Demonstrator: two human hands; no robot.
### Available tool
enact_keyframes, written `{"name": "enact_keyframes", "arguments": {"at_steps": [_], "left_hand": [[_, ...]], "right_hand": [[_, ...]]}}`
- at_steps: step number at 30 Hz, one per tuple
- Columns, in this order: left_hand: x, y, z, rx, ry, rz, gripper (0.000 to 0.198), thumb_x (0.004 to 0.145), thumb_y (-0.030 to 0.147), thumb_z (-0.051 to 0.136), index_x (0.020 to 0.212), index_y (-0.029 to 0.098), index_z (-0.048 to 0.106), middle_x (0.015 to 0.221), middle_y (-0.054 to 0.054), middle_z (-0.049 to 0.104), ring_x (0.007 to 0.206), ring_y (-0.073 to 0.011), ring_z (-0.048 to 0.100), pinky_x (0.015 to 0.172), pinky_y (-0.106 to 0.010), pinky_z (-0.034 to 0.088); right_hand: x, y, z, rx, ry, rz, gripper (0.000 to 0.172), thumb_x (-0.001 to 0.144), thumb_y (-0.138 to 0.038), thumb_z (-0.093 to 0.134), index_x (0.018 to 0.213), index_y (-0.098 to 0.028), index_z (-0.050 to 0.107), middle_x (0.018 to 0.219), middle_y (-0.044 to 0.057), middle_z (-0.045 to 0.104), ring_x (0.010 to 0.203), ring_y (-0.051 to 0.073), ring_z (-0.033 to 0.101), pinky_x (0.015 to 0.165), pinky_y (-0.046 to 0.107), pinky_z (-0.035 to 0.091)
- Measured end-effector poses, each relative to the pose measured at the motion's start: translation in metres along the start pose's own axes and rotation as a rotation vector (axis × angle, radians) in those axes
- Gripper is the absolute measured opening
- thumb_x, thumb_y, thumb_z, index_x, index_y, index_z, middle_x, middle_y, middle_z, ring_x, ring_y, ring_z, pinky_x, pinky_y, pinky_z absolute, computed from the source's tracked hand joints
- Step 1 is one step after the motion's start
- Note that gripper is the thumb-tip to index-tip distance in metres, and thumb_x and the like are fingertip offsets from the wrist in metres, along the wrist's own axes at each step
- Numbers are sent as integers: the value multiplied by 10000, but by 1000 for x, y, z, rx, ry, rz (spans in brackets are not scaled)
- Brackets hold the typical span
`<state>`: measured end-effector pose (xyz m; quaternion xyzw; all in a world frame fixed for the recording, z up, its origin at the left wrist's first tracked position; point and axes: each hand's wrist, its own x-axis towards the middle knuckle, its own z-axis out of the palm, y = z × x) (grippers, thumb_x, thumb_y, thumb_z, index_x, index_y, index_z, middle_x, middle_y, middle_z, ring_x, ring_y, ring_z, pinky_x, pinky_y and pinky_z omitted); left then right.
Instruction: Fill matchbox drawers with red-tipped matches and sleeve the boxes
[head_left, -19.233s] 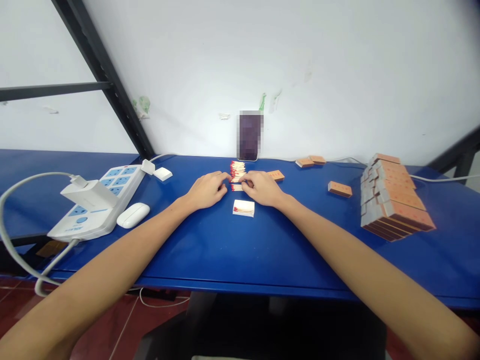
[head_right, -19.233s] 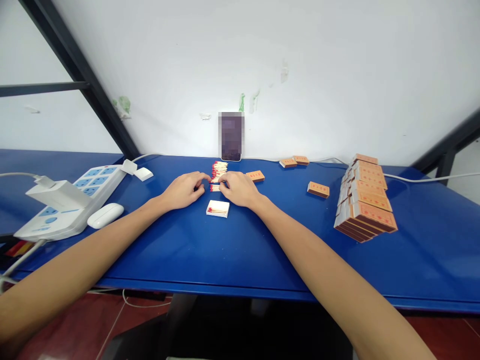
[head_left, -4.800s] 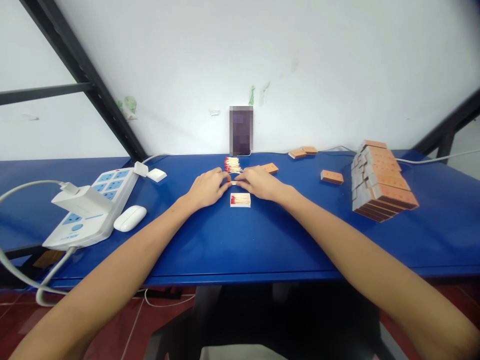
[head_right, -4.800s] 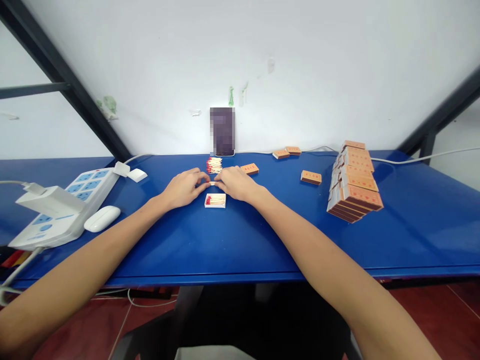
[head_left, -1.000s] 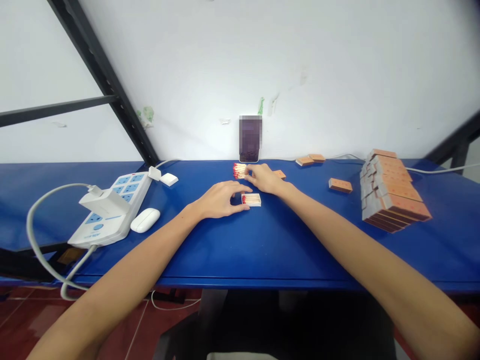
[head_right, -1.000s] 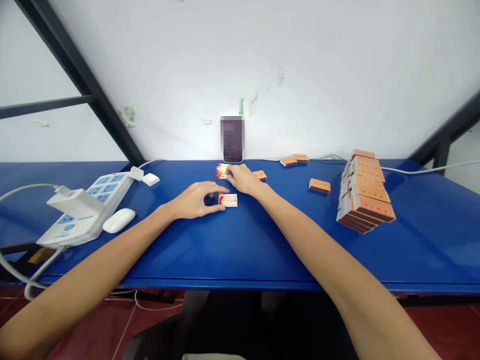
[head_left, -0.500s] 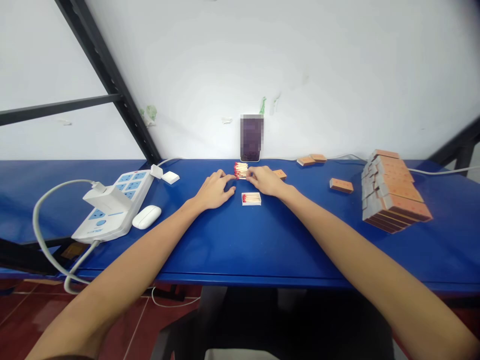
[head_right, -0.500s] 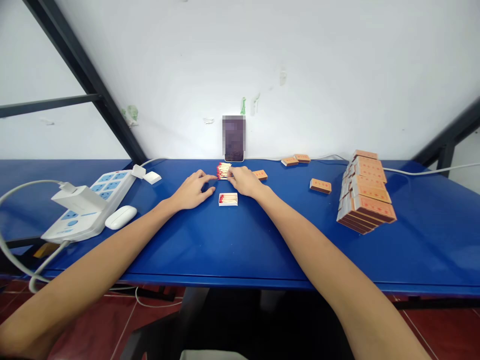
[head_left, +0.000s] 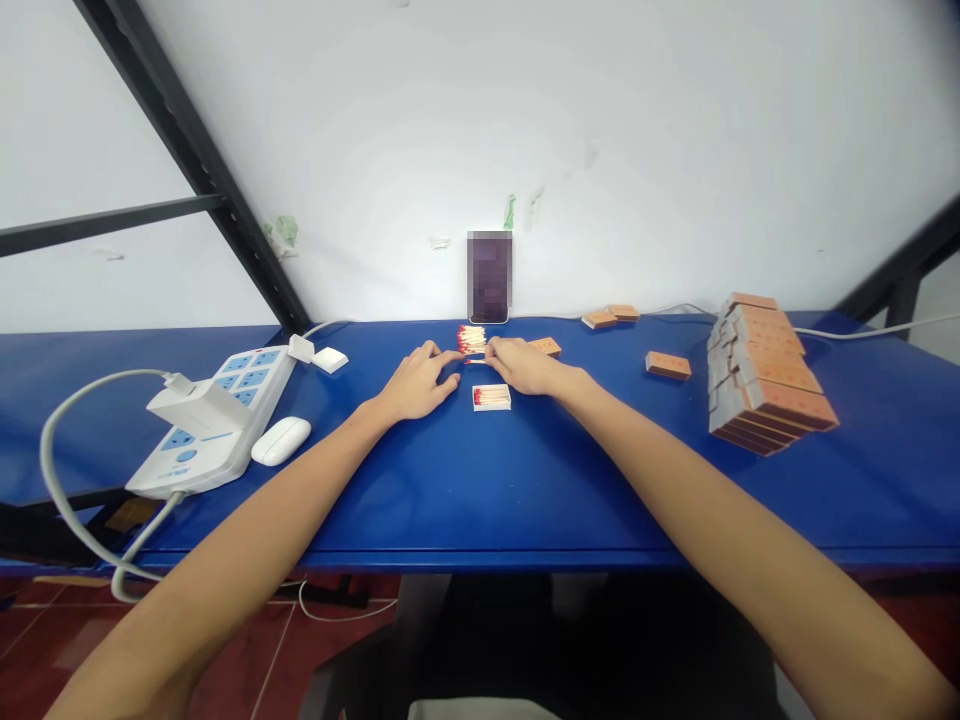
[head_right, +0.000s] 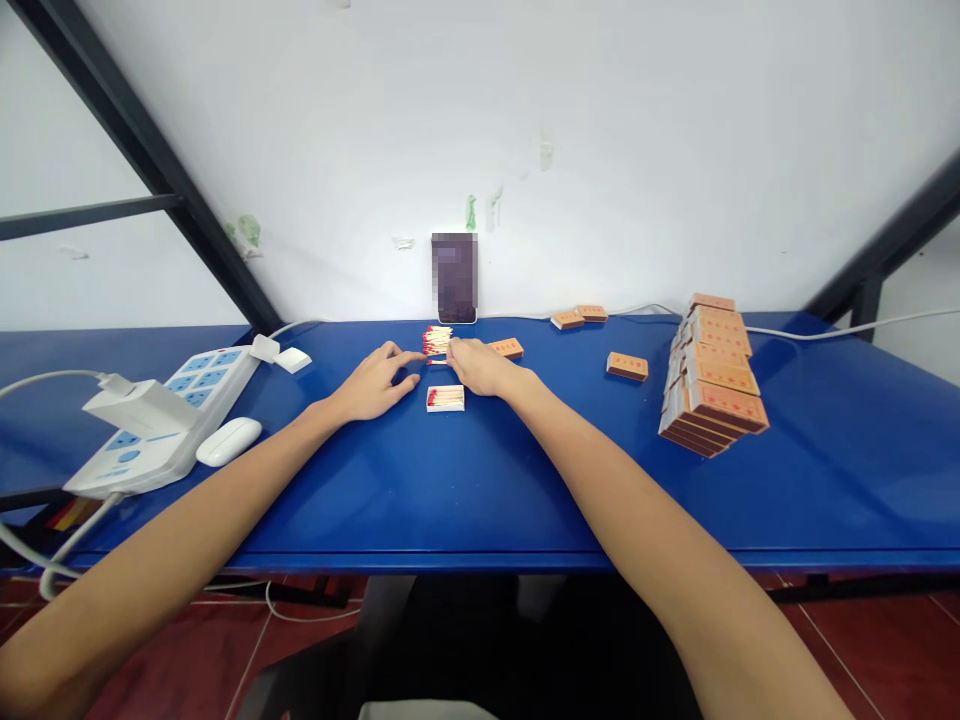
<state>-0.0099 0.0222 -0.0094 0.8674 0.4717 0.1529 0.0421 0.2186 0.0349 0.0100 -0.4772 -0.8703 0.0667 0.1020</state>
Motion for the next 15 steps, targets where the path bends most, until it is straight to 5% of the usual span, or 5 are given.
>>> {"name": "enact_keyframes", "arguments": {"at_steps": [7, 15], "left_hand": [[-1, 4, -1, 77, -23, -85, 539, 991, 496, 394, 1468, 288, 529, 1166, -126, 514, 1089, -327, 514, 962, -542, 427], [-1, 7, -2, 92, -43, -111, 551, 994, 544, 377, 1484, 331, 512, 1190, -125, 499, 1104, -330, 481, 967, -544, 404]], "right_hand": [[0, 11, 0, 94, -17, -30, 146, 1006, -209, 522, 948, -170, 650, 1028, 99, 728, 945, 210, 640, 814, 285, 417], [4, 9, 5, 130, 172, 127, 228, 1039, -212, 449, 1138, -157, 648, 1143, 112, 737, 1055, 237, 645, 902, 312, 420]]}}
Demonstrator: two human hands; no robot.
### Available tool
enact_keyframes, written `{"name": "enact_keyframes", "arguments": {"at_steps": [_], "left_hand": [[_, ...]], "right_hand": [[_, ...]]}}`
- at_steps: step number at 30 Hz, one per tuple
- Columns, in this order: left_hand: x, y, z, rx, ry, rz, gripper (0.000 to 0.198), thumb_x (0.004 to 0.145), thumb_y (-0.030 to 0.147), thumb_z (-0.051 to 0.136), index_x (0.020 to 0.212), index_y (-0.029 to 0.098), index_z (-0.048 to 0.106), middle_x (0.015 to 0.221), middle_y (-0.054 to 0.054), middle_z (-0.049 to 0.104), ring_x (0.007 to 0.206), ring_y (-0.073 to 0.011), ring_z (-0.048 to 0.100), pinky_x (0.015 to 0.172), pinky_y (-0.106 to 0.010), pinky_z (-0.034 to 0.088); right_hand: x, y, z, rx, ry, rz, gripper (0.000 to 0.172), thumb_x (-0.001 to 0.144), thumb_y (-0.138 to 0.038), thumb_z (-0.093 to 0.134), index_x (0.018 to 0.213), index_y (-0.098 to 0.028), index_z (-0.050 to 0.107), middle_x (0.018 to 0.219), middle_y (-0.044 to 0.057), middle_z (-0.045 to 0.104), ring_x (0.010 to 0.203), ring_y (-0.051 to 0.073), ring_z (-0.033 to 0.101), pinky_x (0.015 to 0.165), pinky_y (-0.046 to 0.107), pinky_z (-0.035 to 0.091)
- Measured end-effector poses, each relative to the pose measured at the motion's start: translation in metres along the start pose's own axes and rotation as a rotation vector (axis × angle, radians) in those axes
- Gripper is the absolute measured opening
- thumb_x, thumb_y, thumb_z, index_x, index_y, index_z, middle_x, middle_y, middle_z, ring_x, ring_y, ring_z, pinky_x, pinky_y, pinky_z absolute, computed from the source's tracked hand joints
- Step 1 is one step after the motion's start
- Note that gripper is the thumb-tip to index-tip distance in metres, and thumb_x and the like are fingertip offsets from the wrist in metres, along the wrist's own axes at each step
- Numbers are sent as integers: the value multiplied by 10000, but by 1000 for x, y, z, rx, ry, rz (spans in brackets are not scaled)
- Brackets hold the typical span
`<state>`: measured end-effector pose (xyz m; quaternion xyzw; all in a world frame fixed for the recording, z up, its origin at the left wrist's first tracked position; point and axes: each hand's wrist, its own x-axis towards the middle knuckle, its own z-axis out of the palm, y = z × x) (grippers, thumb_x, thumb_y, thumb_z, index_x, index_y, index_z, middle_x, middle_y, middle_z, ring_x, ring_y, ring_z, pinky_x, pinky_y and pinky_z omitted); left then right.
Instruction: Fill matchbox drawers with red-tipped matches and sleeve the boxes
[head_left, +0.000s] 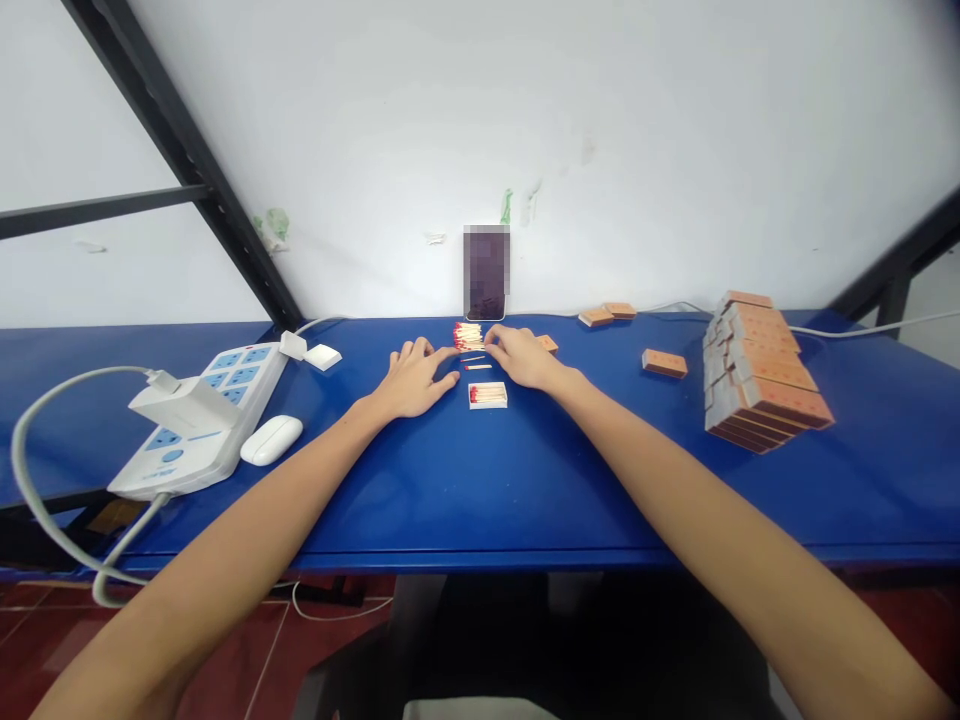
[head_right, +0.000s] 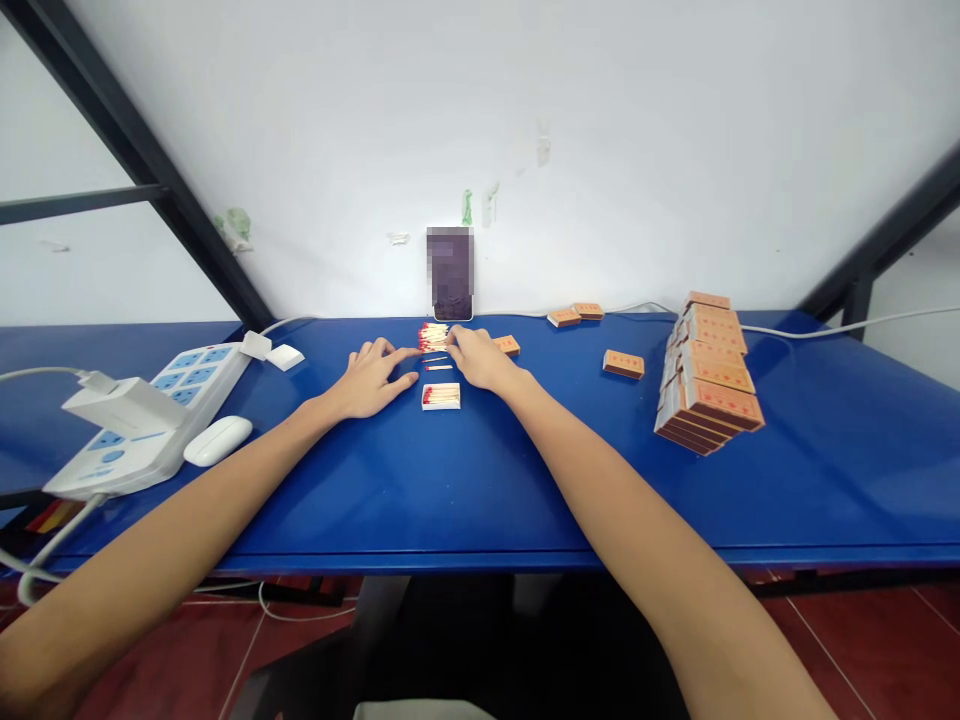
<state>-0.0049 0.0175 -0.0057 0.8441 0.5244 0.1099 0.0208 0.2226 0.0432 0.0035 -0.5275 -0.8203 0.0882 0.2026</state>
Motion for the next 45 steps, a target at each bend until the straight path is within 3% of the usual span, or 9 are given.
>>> {"name": "enact_keyframes", "arguments": {"at_steps": [9, 14, 20, 29, 37, 45], "left_hand": [[0, 0, -1, -45, -9, 12, 540, 992, 536, 389, 1467, 322, 530, 1180, -115, 500, 1108, -321, 486, 997, -550, 395], [0, 2, -2, -40, -9, -10, 566, 984, 539, 397, 1482, 290, 501, 1181, -122, 506, 1110, -325, 490, 1006, -547, 393], [1, 1, 1, -36, -7, -6, 569, 984, 546, 394, 1471, 278, 512, 1176, -126, 508, 1107, -331, 492, 997, -551, 397], [3, 0, 0, -32, -24, -11, 587, 987, 553, 373, 1485, 276, 513, 1139, -128, 499, 1102, -332, 495, 974, -542, 408], [5, -1, 1, -31, -45, -5, 603, 983, 558, 360, 1506, 281, 477, 1160, -138, 501, 1110, -348, 506, 986, -560, 404], [10, 4, -1, 17, -76, -19, 566, 979, 462, 375, 1499, 255, 459, 1206, -158, 518, 1148, -376, 524, 982, -554, 414]], "right_hand": [[10, -5, 6, -186, -93, 81, 260, 1035, -210, 409, 1121, -145, 645, 1142, 187, 720, 1052, 302, 656, 842, 345, 436], [4, -8, 4, -206, -102, -16, 277, 1058, -274, 371, 1203, -172, 584, 1127, 174, 714, 982, 298, 661, 787, 340, 426], [8, -2, 4, -171, -150, -126, 218, 1046, -273, 414, 1108, -212, 615, 1062, 115, 713, 923, 257, 642, 737, 301, 385], [12, 3, 1, -101, -162, -111, 200, 1025, -281, 465, 1112, -212, 632, 1066, 94, 717, 911, 232, 625, 772, 295, 400], [15, 7, 4, -64, -143, -136, 293, 1038, -233, 432, 1233, -209, 650, 1233, 110, 712, 1106, 253, 640, 947, 334, 430], [15, 5, 6, -74, -142, -132, 352, 1021, -169, 423, 1274, -207, 664, 1274, 112, 711, 1166, 265, 645, 1002, 354, 431]]}}
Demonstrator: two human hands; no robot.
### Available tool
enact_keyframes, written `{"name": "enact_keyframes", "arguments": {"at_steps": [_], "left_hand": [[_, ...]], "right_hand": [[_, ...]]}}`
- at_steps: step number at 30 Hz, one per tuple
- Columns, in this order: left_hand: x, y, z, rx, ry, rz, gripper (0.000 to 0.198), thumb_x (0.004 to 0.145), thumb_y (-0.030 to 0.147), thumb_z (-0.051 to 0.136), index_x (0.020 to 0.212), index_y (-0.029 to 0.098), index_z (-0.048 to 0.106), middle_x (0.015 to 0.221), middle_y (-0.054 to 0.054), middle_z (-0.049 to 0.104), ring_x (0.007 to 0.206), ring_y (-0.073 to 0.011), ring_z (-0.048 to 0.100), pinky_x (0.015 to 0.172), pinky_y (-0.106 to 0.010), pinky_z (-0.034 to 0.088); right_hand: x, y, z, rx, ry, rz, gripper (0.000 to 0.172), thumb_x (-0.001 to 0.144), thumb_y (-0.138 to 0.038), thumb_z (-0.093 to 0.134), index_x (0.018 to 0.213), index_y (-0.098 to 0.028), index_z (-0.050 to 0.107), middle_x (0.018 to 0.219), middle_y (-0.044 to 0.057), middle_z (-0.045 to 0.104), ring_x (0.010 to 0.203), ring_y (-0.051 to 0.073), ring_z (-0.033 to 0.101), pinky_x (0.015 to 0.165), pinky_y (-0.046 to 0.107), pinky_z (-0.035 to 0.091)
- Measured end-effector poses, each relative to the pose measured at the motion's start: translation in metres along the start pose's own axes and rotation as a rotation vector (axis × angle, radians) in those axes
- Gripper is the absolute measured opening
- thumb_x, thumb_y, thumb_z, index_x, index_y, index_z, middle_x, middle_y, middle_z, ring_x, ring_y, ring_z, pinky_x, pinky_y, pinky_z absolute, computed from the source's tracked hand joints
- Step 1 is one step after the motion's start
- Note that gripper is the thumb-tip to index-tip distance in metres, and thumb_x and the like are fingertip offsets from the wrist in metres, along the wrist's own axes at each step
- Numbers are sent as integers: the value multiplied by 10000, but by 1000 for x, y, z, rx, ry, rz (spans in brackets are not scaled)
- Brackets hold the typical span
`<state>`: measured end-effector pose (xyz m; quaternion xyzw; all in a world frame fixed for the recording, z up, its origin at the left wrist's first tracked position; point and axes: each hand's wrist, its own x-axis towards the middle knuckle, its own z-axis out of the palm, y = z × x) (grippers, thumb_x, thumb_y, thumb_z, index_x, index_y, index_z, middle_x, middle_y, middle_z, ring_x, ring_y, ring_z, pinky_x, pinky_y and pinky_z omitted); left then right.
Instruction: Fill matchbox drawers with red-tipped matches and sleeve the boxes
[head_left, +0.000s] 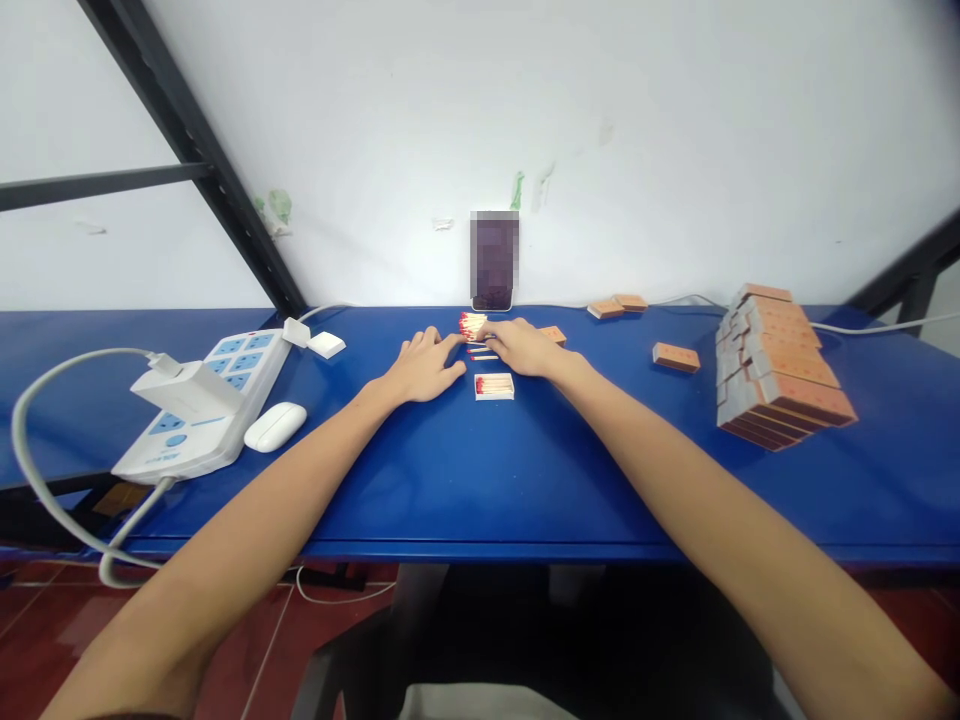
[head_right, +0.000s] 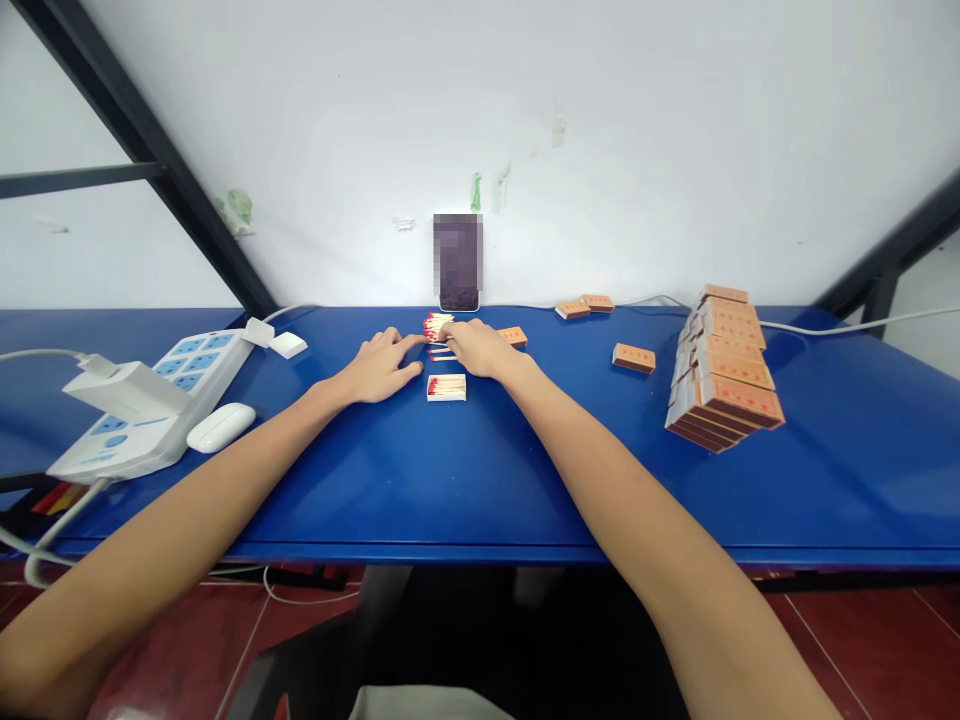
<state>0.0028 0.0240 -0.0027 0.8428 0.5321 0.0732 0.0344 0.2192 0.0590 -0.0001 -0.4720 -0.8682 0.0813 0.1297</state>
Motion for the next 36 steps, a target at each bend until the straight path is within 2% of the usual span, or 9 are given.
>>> {"name": "enact_keyframes", "arguments": {"at_steps": [18, 20, 25, 29, 33, 36], "left_hand": [[-3, 12, -3, 63, 19, 49, 545, 978, 427, 344, 1434, 163, 483, 1212, -192, 543, 1128, -394, 555, 955, -572, 441], [-5, 11, -3, 71, 17, 73, 546, 980, 423, 342, 1443, 167, 476, 1201, -185, 544, 1108, -382, 557, 950, -561, 443], [-9, 9, -3, 79, 18, 99, 513, 983, 402, 347, 1415, 176, 505, 1191, -174, 544, 1087, -360, 564, 942, -536, 444], [-9, 9, -3, 83, 24, 119, 506, 994, 402, 340, 1412, 180, 519, 1183, -165, 560, 1086, -347, 574, 933, -517, 455], [-10, 10, -3, 62, 36, 135, 491, 995, 386, 363, 1394, 165, 546, 1180, -154, 584, 1074, -326, 610, 941, -476, 480], [-10, 12, -4, 48, 37, 121, 486, 993, 387, 375, 1396, 178, 548, 1192, -137, 600, 1051, -310, 639, 915, -443, 507]], "right_hand": [[-3, -2, -1, 61, 65, -14, 377, 1024, -182, 453, 1327, -189, 677, 1359, 106, 685, 1251, 253, 623, 1064, 355, 423], [-6, -3, -3, 83, 84, -28, 365, 1011, -184, 482, 1312, -195, 689, 1303, 96, 714, 1197, 240, 645, 1024, 335, 434], [-11, -4, -9, 119, 34, 12, 346, 990, -311, 570, 1283, -210, 722, 953, 45, 770, 898, 192, 673, 841, 281, 446], [-14, -6, -17, 135, -22, 29, 377, 966, -373, 614, 1297, -231, 726, 885, 22, 754, 837, 185, 654, 808, 280, 444], [-18, -12, -25, 107, -72, 93, 405, 938, -364, 656, 1323, -253, 711, 929, 25, 768, 874, 193, 676, 821, 278, 466], [-19, -12, -28, 78, -93, 101, 358, 947, -376, 639, 1272, -269, 742, 1073, 31, 783, 1008, 219, 694, 880, 289, 482]]}}
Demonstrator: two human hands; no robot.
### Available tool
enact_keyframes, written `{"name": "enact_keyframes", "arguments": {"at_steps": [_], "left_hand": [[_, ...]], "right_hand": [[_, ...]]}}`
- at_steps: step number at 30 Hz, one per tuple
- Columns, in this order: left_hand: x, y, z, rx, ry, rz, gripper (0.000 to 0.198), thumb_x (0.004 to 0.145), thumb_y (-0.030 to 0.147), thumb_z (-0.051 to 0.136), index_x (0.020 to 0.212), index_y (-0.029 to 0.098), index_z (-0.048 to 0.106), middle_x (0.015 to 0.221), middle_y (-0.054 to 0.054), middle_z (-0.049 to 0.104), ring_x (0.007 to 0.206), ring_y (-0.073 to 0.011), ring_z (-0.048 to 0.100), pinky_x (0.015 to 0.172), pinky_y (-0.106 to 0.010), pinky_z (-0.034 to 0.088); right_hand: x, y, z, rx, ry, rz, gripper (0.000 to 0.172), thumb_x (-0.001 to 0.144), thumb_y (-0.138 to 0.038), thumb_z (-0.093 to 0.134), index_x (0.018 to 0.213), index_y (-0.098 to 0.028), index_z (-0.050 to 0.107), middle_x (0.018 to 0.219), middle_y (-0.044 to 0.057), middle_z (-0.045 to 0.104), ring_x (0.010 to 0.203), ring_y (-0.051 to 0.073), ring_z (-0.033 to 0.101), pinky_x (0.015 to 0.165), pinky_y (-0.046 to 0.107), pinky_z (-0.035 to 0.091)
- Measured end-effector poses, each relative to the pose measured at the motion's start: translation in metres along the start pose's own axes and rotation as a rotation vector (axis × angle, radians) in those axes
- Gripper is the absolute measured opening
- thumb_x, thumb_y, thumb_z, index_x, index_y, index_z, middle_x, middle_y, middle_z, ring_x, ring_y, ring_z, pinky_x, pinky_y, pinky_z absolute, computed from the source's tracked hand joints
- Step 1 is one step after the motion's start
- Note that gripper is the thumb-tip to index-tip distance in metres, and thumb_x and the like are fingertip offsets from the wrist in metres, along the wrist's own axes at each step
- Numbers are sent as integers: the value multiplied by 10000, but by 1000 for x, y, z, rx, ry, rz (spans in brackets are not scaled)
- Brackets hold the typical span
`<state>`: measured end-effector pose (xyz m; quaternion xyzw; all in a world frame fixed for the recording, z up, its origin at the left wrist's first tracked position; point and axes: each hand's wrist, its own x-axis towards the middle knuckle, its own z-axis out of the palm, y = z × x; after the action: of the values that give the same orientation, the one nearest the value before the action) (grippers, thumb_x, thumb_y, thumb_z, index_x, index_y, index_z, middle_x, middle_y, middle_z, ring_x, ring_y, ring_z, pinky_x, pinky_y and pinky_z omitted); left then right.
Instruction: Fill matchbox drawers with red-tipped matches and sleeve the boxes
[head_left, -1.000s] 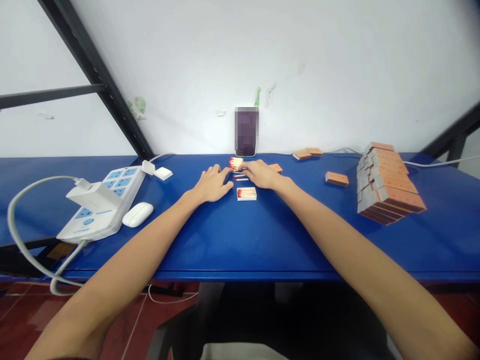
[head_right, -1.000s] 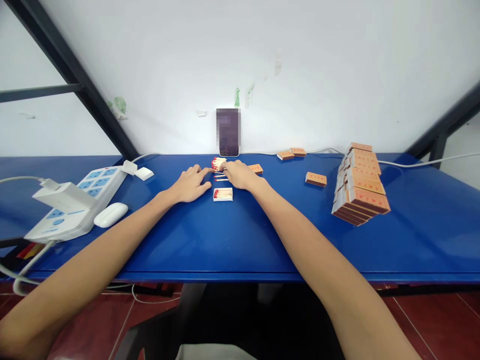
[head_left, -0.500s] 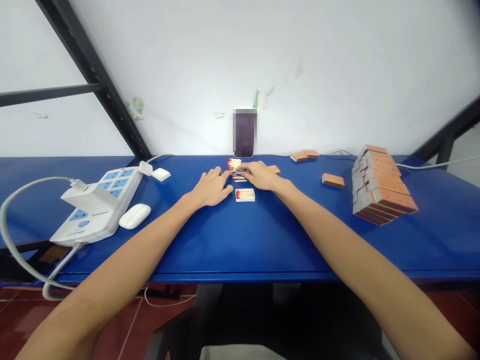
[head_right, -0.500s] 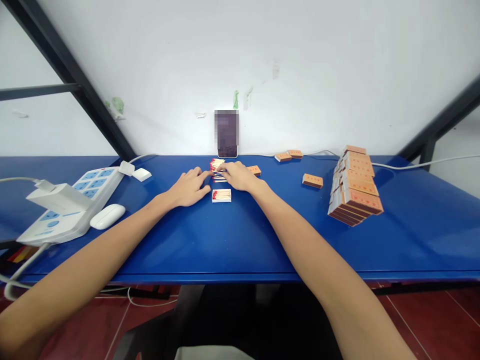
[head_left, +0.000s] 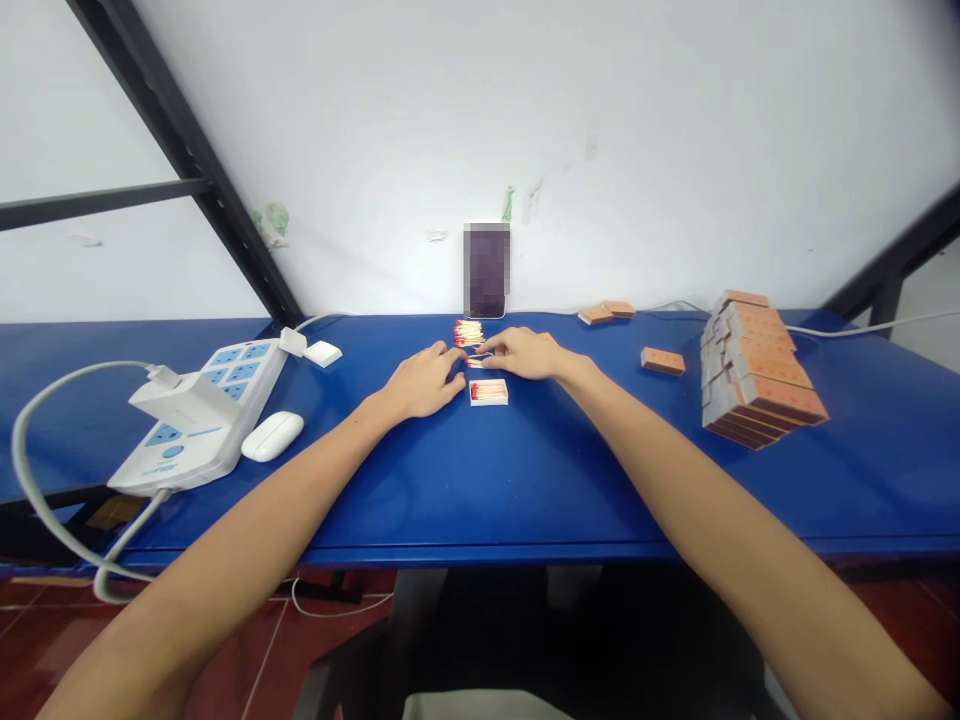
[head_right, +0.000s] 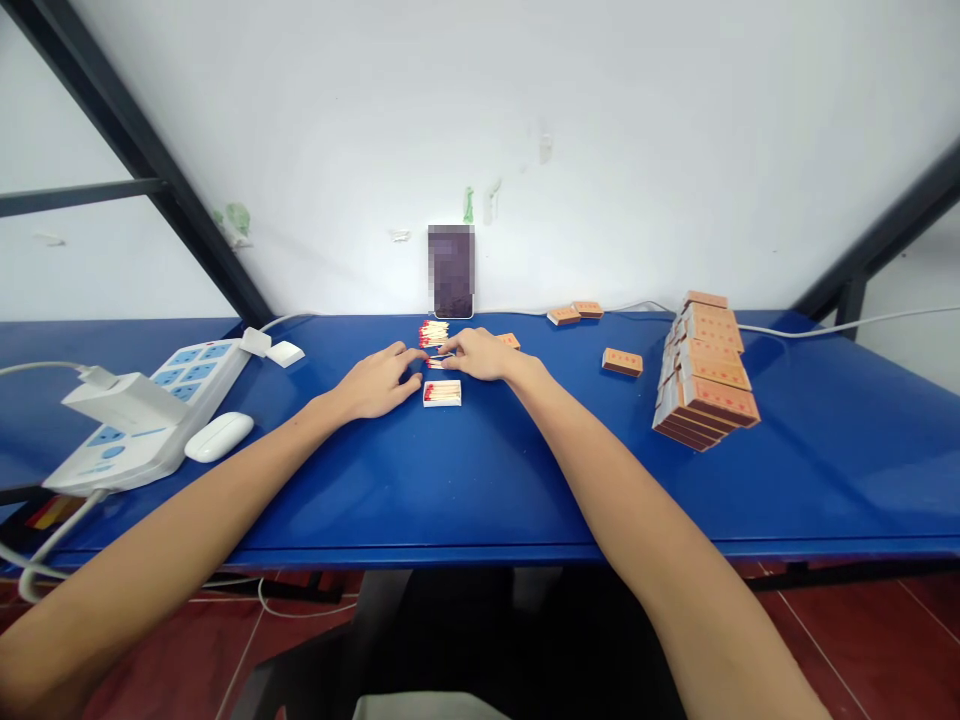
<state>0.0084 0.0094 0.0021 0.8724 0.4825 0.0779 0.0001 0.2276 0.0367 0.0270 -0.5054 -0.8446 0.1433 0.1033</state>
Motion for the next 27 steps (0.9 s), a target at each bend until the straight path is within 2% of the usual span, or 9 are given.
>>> {"name": "enact_keyframes", "arguments": {"at_steps": [5, 12, 16, 21, 24, 27], "left_hand": [[-1, 3, -2, 17, 11, -8, 433, 987, 373, 408, 1347, 212, 586, 1168, -104, 634, 992, -278, 666, 870, -397, 521], [3, 5, 0, -34, 59, -51, 413, 1007, 469, 447, 1297, 271, 662, 1086, -77, 668, 923, -263, 669, 764, -356, 506], [7, 6, 3, -47, 102, -65, 417, 1019, 510, 437, 1233, 311, 734, 1026, -74, 679, 925, -264, 660, 731, -340, 487], [10, 4, 7, -70, 157, -71, 348, 993, 472, 519, 1140, 305, 788, 982, -67, 700, 893, -251, 650, 714, -329, 473], [12, 2, 8, -118, 170, -61, 307, 977, 441, 554, 1104, 302, 798, 967, -53, 708, 858, -233, 642, 712, -323, 462], [14, 1, 8, -161, 162, -57, 295, 969, 437, 573, 1094, 284, 791, 914, -45, 692, 816, -218, 629, 706, -319, 451]], "right_hand": [[3, 7, 7, 2, 16, -108, 330, 965, -332, 610, 1249, -250, 756, 1232, 39, 759, 1134, 235, 686, 966, 296, 484], [0, 6, 14, 64, 81, -167, 263, 960, -274, 596, 1094, -223, 816, 1126, 47, 790, 1024, 216, 701, 916, 287, 482], [-4, 2, 10, 127, 135, -42, 255, 930, -269, 593, 1047, -235, 817, 999, 21, 797, 932, 192, 693, 832, 276, 477], [-3, -3, 6, 131, 181, 140, 192, 877, -321, 657, 941, -200, 791, 894, 30, 771, 827, 172, 660, 776, 272, 460], [7, -1, 11, 121, 170, 141, 135, 860, -225, 651, 862, -182, 778, 882, 40, 772, 832, 172, 664, 786, 263, 453], [19, 2, 19, 109, 192, 49, 154, 893, -209, 628, 883, -170, 777, 892, 57, 774, 829, 177, 658, 795, 268, 440]]}}
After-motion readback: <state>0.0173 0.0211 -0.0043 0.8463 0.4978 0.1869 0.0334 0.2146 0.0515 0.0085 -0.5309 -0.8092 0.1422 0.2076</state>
